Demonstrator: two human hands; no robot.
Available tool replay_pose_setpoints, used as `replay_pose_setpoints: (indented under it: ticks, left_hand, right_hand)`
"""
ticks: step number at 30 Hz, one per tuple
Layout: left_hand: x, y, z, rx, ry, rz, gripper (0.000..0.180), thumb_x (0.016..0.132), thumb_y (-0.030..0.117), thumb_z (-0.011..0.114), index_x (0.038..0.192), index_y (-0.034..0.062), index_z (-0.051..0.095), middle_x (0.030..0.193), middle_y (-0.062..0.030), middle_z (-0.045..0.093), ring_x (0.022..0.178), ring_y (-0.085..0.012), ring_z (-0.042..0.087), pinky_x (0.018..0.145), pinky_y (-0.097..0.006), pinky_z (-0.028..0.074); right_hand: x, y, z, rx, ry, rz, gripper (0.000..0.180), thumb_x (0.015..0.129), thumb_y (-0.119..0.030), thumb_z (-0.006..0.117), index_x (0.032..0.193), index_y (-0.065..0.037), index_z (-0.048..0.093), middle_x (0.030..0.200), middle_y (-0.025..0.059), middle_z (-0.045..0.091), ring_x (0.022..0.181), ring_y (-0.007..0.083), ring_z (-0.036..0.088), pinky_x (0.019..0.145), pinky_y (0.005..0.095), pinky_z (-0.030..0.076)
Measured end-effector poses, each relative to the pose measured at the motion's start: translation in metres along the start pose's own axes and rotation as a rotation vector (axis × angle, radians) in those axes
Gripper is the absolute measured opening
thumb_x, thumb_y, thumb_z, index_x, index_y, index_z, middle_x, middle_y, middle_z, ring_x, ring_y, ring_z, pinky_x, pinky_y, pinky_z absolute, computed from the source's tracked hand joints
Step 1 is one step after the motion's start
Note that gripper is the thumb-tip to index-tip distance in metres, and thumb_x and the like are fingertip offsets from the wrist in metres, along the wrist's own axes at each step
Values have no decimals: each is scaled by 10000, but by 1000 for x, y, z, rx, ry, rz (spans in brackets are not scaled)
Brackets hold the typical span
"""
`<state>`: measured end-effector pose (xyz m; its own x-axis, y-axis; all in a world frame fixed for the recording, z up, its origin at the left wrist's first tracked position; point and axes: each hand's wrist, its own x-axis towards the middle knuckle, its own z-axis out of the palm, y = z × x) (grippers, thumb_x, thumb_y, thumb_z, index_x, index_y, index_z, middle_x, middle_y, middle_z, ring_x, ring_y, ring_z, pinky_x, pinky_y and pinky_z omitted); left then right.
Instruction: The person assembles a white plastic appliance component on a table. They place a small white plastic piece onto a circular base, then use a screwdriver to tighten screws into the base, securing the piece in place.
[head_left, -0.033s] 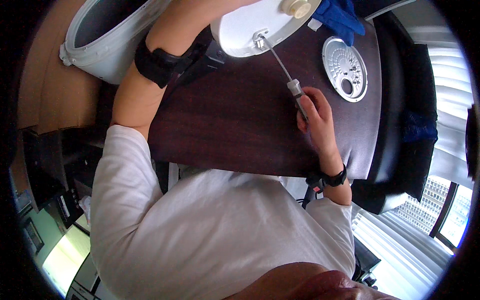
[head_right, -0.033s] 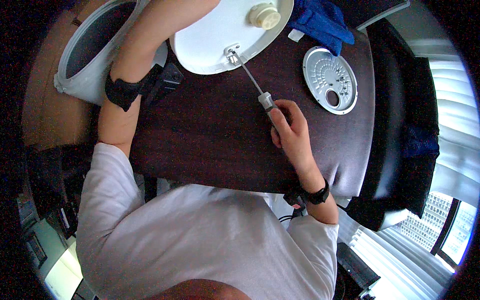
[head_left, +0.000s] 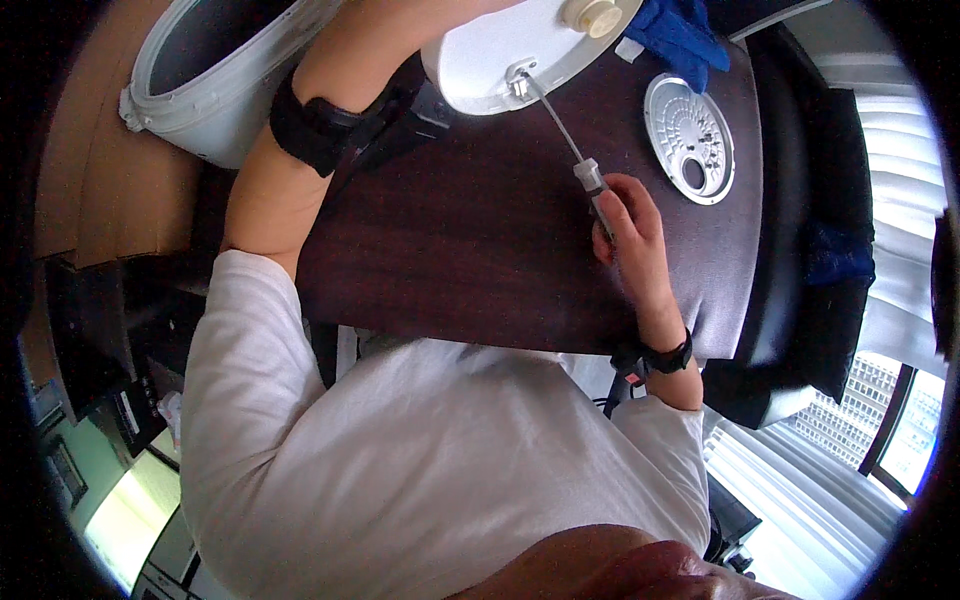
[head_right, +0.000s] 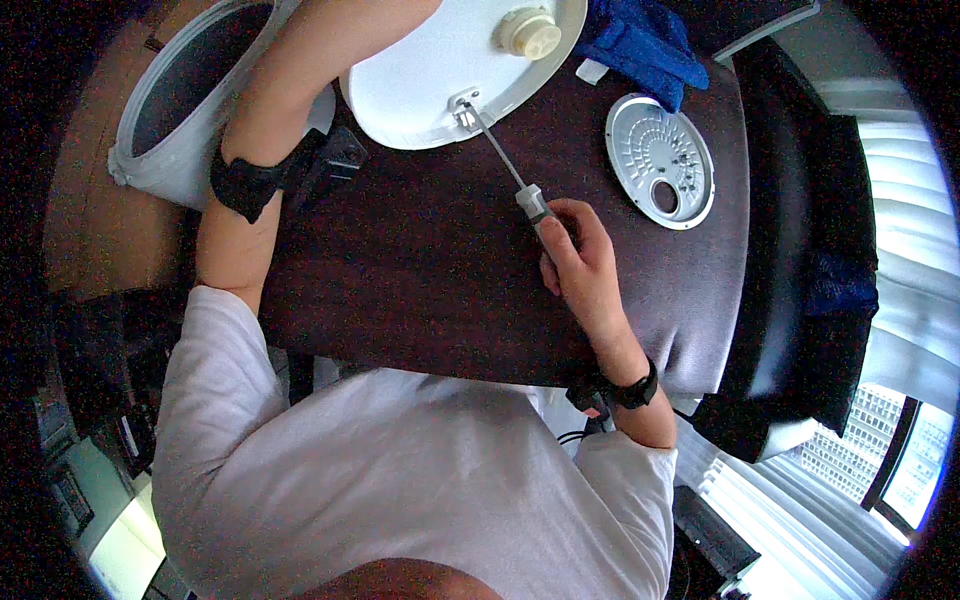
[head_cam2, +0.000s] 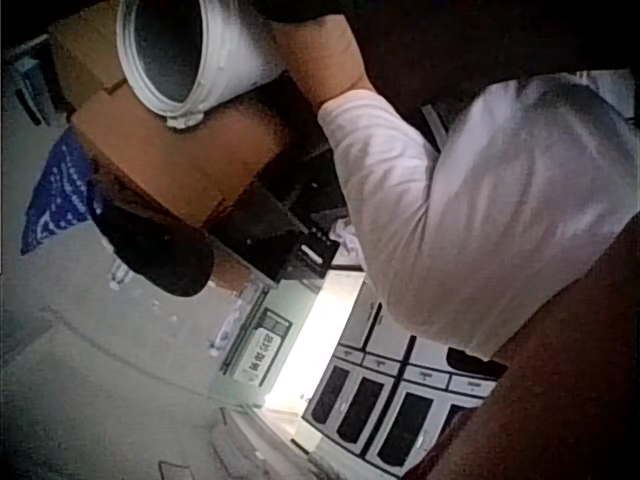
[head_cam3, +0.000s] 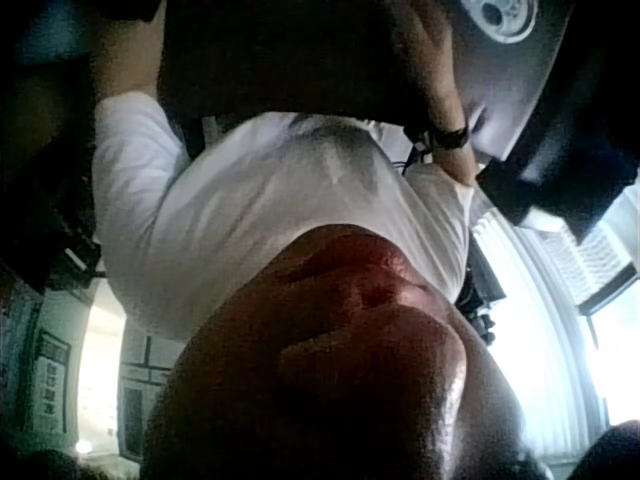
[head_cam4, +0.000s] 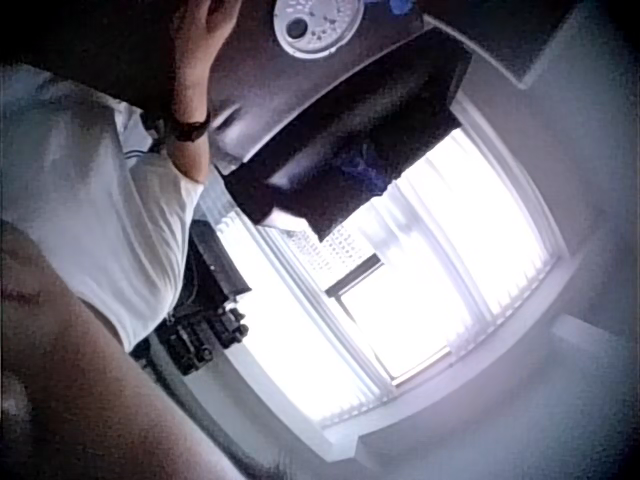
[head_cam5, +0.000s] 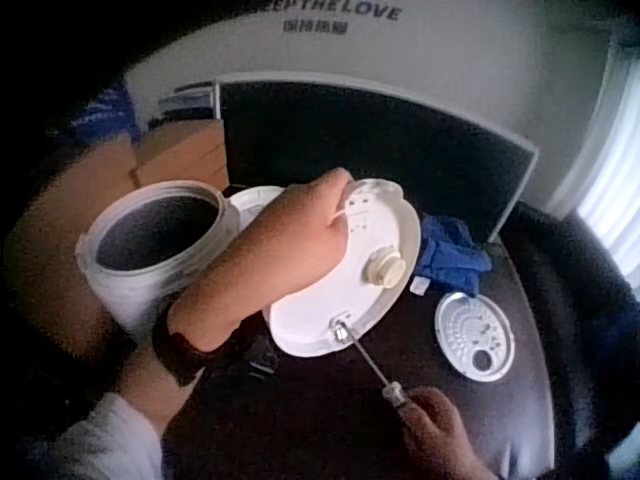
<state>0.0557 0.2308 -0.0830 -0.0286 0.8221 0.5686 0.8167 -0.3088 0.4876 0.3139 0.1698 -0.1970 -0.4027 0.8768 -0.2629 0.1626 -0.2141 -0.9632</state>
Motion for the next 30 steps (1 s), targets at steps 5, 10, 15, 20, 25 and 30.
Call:
replay_pose_setpoints:
  ticks: [5,10,15,20,25,30]
  left_hand:
    - [0,2,0,9,-20,-26,143,839,48,435,942,-37,484,853,-259,584,843,-399,583,703,-433,460]
    - [-6,11,-2,-18,-27,-21,151,847,47,443,966,-33,490,893,-251,591,873,-385,589,727,-419,474]
    - [-8,13,-3,1,-37,-6,154,853,47,457,979,-34,490,918,-238,597,875,-360,598,731,-401,485]
    - [-8,12,-1,21,-27,7,155,849,45,457,978,-33,490,919,-241,593,873,-366,594,738,-406,482]
    - [-9,11,-2,-13,-5,26,161,831,41,460,970,-35,488,924,-256,585,895,-383,580,756,-427,469]
    - [-8,11,1,2,8,22,170,810,31,464,963,-38,487,918,-261,582,897,-399,570,758,-447,458]
  right_hand:
    - [-2,-1,3,-22,15,4,203,916,-150,506,1065,-15,482,774,25,510,475,38,417,390,188,311]
    - [-9,-3,8,-284,72,-79,241,885,-153,560,1061,-8,483,790,65,553,612,98,513,529,239,412]
    - [-12,0,17,-487,146,-254,260,852,-144,604,1041,1,500,846,119,589,780,181,561,709,311,454]
    - [-14,-2,22,-573,156,-385,271,860,-175,593,1052,-3,510,810,97,572,732,178,559,659,298,452]
    - [-12,-7,12,286,25,214,320,916,-278,446,1105,-27,509,760,56,516,611,121,466,511,253,380]
    - [-3,-10,10,754,-116,378,334,930,-248,360,1131,-14,490,811,58,513,539,92,393,432,216,296]
